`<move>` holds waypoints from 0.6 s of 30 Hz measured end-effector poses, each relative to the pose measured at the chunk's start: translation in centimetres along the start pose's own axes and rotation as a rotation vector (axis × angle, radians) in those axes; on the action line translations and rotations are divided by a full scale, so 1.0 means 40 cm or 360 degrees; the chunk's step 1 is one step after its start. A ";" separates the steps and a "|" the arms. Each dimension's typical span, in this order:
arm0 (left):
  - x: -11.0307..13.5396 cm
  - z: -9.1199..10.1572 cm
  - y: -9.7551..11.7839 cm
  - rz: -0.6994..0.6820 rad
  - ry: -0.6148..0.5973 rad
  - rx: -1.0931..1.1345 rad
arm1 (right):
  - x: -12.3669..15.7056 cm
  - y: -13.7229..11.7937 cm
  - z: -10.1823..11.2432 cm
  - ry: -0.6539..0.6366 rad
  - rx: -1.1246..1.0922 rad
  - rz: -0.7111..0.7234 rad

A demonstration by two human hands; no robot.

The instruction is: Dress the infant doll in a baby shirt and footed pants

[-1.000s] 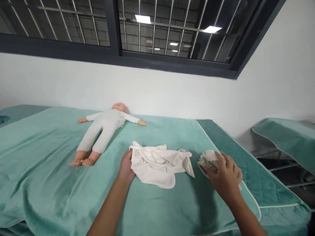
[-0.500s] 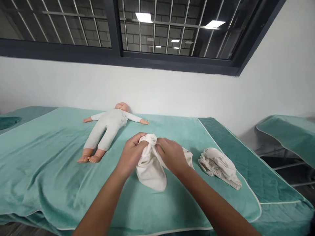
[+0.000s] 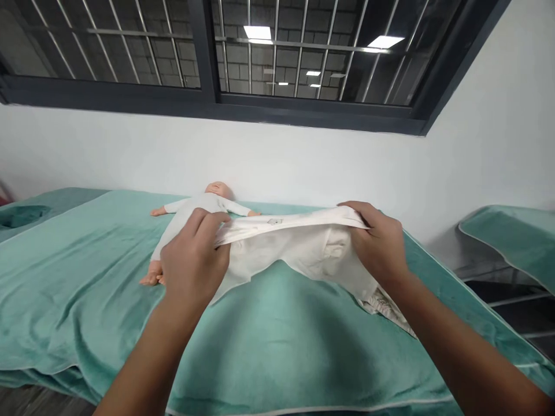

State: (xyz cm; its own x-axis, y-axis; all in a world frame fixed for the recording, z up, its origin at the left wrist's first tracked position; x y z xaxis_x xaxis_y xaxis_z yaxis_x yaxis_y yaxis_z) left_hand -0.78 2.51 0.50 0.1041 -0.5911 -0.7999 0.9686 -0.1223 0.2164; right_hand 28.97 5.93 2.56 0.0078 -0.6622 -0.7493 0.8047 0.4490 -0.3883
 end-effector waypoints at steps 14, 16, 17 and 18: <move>0.028 -0.296 -0.031 0.0091 -0.0675 -0.0587 | 0.005 0.154 -0.283 -0.0751 0.0569 -0.0302; 0.115 -0.394 0.021 -0.0139 -0.0834 -0.0427 | 0.078 0.121 -0.388 -0.0807 0.0437 0.0004; 0.160 -0.439 0.044 -0.0234 -0.0954 -0.0294 | 0.122 0.107 -0.436 -0.0880 0.0309 0.0100; 0.197 -0.476 0.054 -0.0243 -0.1050 -0.0185 | 0.161 0.110 -0.473 -0.0916 0.0242 0.0056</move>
State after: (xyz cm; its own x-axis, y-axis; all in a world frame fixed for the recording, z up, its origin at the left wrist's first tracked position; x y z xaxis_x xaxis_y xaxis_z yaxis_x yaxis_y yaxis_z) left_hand 6.44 12.75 -16.01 -0.1592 -0.9404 -0.3005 0.9832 -0.1784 0.0374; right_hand 21.32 14.99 -14.10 0.3222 -0.8863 -0.3326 0.8739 0.4135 -0.2554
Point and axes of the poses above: each hand's wrist, its own x-axis away from the middle knuckle, its own z-axis out of the back of the hand, y = z × x, the point moved 7 cm from there along -x, towards the middle knuckle, and after that the axes turned 4 degrees about -x, right-handed, at the moved point
